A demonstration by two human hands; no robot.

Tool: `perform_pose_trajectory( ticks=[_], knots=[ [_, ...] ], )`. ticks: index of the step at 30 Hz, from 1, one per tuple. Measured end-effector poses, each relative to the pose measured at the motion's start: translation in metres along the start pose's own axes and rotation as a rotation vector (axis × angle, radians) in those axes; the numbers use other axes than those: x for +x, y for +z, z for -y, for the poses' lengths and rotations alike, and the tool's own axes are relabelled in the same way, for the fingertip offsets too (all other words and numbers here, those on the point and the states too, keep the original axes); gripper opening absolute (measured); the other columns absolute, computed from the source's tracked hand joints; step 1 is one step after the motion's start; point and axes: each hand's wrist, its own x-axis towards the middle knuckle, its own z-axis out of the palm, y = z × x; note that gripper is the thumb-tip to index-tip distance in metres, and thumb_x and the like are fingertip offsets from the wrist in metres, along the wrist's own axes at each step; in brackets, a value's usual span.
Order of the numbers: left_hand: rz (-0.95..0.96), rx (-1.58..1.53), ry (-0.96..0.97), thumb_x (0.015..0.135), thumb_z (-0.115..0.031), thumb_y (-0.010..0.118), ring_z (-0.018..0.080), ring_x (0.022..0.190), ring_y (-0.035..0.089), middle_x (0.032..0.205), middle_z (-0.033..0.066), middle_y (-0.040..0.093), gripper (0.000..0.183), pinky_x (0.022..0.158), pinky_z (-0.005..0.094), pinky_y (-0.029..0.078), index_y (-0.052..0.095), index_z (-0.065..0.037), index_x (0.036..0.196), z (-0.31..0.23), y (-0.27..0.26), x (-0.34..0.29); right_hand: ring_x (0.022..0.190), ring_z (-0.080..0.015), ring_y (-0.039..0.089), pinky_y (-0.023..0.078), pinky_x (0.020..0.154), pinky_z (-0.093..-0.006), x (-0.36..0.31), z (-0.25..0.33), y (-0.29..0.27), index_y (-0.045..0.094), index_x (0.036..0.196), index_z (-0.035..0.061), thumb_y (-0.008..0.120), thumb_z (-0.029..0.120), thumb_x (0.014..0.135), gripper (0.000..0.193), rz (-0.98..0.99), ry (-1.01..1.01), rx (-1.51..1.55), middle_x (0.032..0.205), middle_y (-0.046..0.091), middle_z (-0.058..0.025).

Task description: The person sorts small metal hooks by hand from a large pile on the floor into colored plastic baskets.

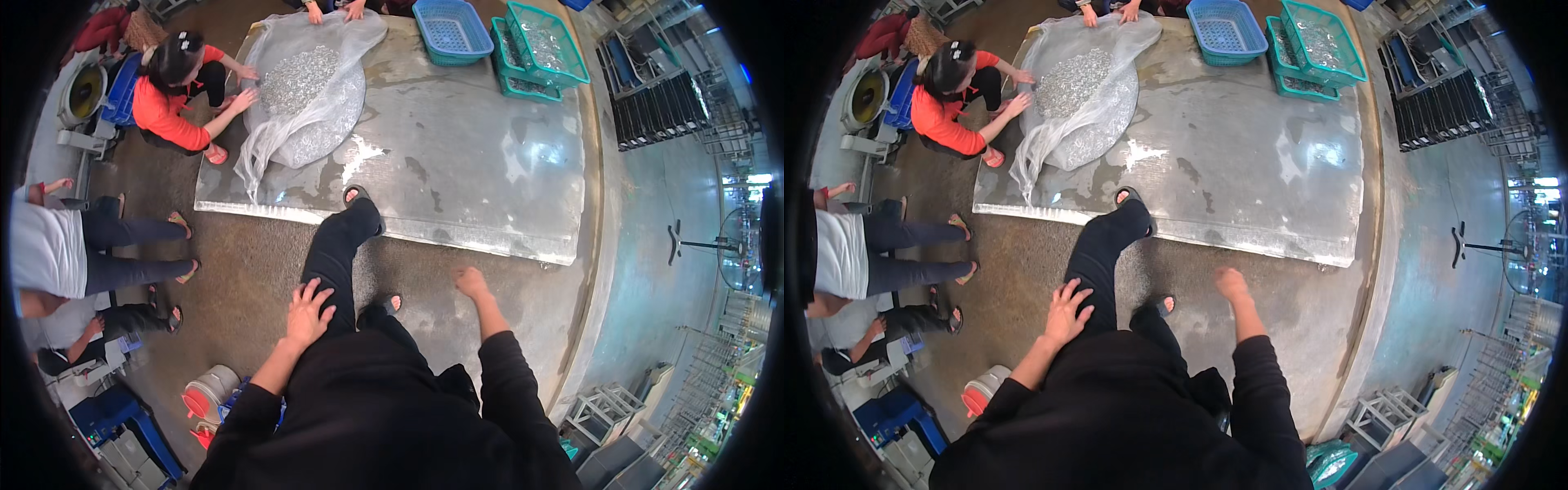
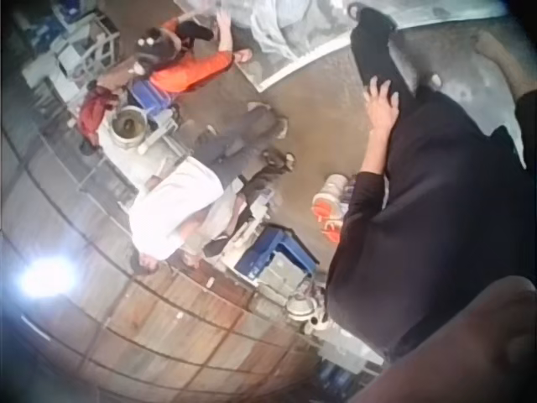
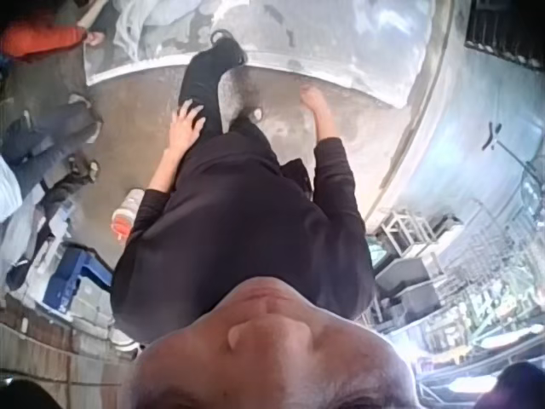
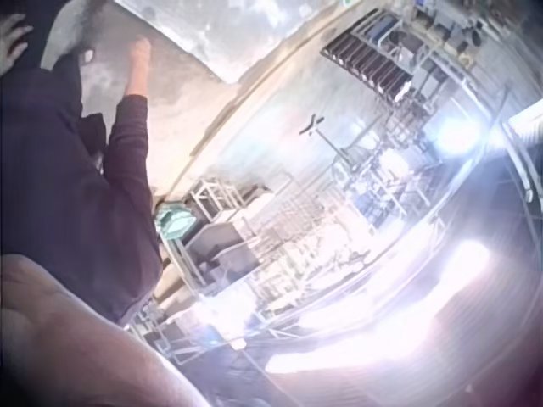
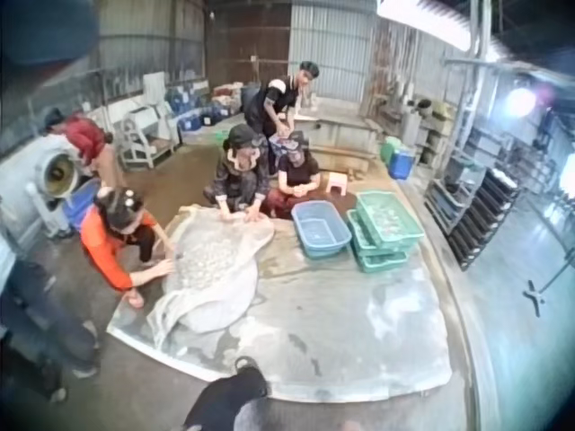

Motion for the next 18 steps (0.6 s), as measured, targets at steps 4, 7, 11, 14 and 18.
perform_pose_trajectory(
  ticks=[4, 7, 11, 14, 18],
  knots=[
    [0.117, -0.044, -0.009, 0.07, -0.022, 0.067, 0.0352, 0.118, 0.034, 0.129, 0.0063, 0.039, 0.031, 0.092, 0.0483, 0.036, 0.062, -0.023, 0.101, -0.013, -0.006, 0.037, 0.094, -0.0303, 0.059, 0.046, 0.084, -0.0394, -0.007, 0.106, -0.017, 0.064, 0.1, 0.0175, 0.049, 0.025, 0.078, 0.027, 0.219, -0.023, -0.362, 0.1, 0.062, -0.0136],
    [0.126, 0.022, -0.025, 0.068, -0.019, 0.068, 0.0337, 0.118, 0.035, 0.124, 0.0026, 0.043, 0.019, 0.09, 0.0484, 0.036, 0.067, -0.021, 0.087, -0.006, -0.039, 0.126, 0.099, -0.0293, 0.056, 0.045, 0.086, -0.04, 0.046, 0.133, -0.013, 0.062, 0.104, 0.0206, 0.051, 0.025, 0.077, 0.029, 0.278, -0.007, -0.253, 0.103, 0.06, -0.0123],
    [0.188, -0.002, 0.104, 0.068, -0.018, 0.068, 0.0317, 0.114, 0.038, 0.114, -0.0009, 0.051, 0.011, 0.087, 0.0467, 0.037, 0.068, -0.02, 0.079, 0.018, -0.066, 0.186, 0.107, -0.0259, 0.053, 0.045, 0.086, -0.0398, 0.063, 0.187, -0.059, 0.059, 0.109, 0.0233, 0.057, 0.023, 0.074, 0.035, 0.531, -0.054, -0.587, 0.11, 0.058, -0.0079],
    [0.222, -0.062, 0.09, 0.068, -0.019, 0.068, 0.0261, 0.11, 0.042, 0.11, -0.0017, 0.053, 0.012, 0.086, 0.0428, 0.038, 0.068, -0.019, 0.079, 0.02, -0.098, 0.217, 0.11, -0.026, 0.05, 0.046, 0.084, -0.0401, 0.073, 0.261, -0.112, 0.057, 0.111, 0.0248, 0.064, 0.022, 0.07, 0.041, 0.69, -0.079, -0.659, 0.118, 0.053, -0.0054],
    [0.272, -0.14, 0.06, 0.069, -0.02, 0.068, 0.0204, 0.103, 0.048, 0.101, -0.0035, 0.056, 0.012, 0.083, 0.0393, 0.041, 0.066, -0.018, 0.081, 0.02, -0.13, 0.235, 0.101, -0.0309, 0.053, 0.048, 0.077, -0.0387, 0.063, 0.317, -0.153, 0.063, 0.099, 0.0178, 0.065, 0.022, 0.069, 0.03, 0.741, -0.432, -0.809, 0.108, 0.059, -0.0085]
  ],
)
